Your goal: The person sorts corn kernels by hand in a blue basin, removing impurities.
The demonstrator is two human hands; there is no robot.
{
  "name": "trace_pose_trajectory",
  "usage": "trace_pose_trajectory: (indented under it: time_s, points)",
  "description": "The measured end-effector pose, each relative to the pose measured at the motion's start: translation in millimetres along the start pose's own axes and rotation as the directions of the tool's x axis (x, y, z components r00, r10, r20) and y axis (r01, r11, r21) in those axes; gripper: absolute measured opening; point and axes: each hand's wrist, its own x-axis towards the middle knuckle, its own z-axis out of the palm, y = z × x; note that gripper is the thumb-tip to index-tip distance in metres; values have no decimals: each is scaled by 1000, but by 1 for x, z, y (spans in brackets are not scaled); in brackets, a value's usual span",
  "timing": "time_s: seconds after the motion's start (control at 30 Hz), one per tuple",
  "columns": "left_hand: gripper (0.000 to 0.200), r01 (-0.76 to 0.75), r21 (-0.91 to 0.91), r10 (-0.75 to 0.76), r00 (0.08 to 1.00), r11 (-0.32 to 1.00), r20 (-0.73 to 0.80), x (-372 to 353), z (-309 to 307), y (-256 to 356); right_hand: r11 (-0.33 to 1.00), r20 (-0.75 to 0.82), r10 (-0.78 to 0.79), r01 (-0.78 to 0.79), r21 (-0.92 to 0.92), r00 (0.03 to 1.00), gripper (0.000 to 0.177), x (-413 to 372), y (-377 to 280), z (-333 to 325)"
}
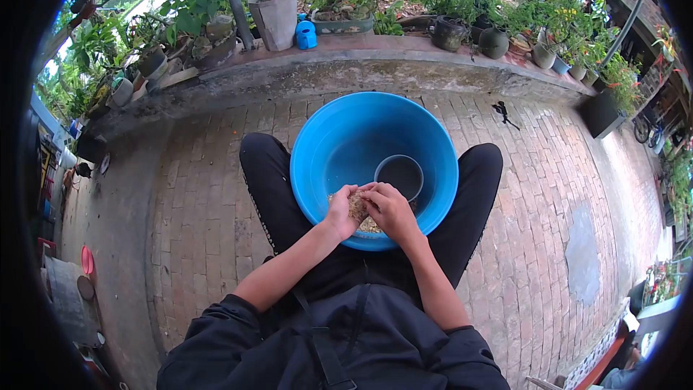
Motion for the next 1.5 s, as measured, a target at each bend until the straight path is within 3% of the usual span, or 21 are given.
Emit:
trace_pose_trajectory:
  time_s: [0.07,0.2,0.4,0.5,0.6,0.63,0.7,0.77,0.87,1.03,1.23,1.33,1.37,1.47,1.5]
  points:
    - [45,4,-8,-4,1000,1000,19,-2,2,1,991,5,-82,82,-101,997,17,1,-1,0]
    - [45,6,8,-6,1000,1000,-2,-2,4,1,987,77,-36,48,-152,996,19,0,-2,-1]
    - [45,-23,44,25,998,999,-49,-6,8,2,996,34,-8,11,-85,999,18,0,-2,0]
    - [44,-12,-27,12,1000,1000,16,3,-1,0,999,-15,34,-34,18,999,14,1,1,-1]
    - [43,-4,-66,6,999,998,32,8,-7,-2,929,-95,252,-213,303,963,9,4,0,-7]
    - [43,7,-73,-2,998,997,62,9,-7,-2,929,-94,252,-214,304,963,9,5,-2,-10]
    - [44,18,-80,-11,996,997,91,7,-4,-1,850,-192,438,-335,406,878,8,6,-2,-14]
    - [44,8,-95,-3,999,995,54,3,2,0,849,-230,476,-376,370,849,9,2,17,-10]
    - [43,6,-110,1,998,994,65,4,2,0,790,-319,576,-411,456,753,18,0,34,-5]
    - [44,10,-113,-3,998,993,58,5,2,0,806,-420,566,-369,463,709,16,0,37,-4]
    - [44,11,-114,-5,999,993,54,4,0,0,881,-439,463,-344,326,770,11,2,17,-8]
    - [44,7,-110,-2,999,994,47,5,0,0,978,-420,196,-145,149,886,7,8,-1,-11]
    - [44,5,-110,0,999,994,41,5,0,0,978,-420,196,-146,149,886,7,7,-3,-11]
    - [44,-48,-72,48,999,996,-3,9,-5,-2,983,-155,110,-85,161,982,14,3,-6,-12]
    - [44,-48,-72,48,999,996,-4,7,-3,-1,983,-154,110,-85,161,982,14,2,-6,-13]
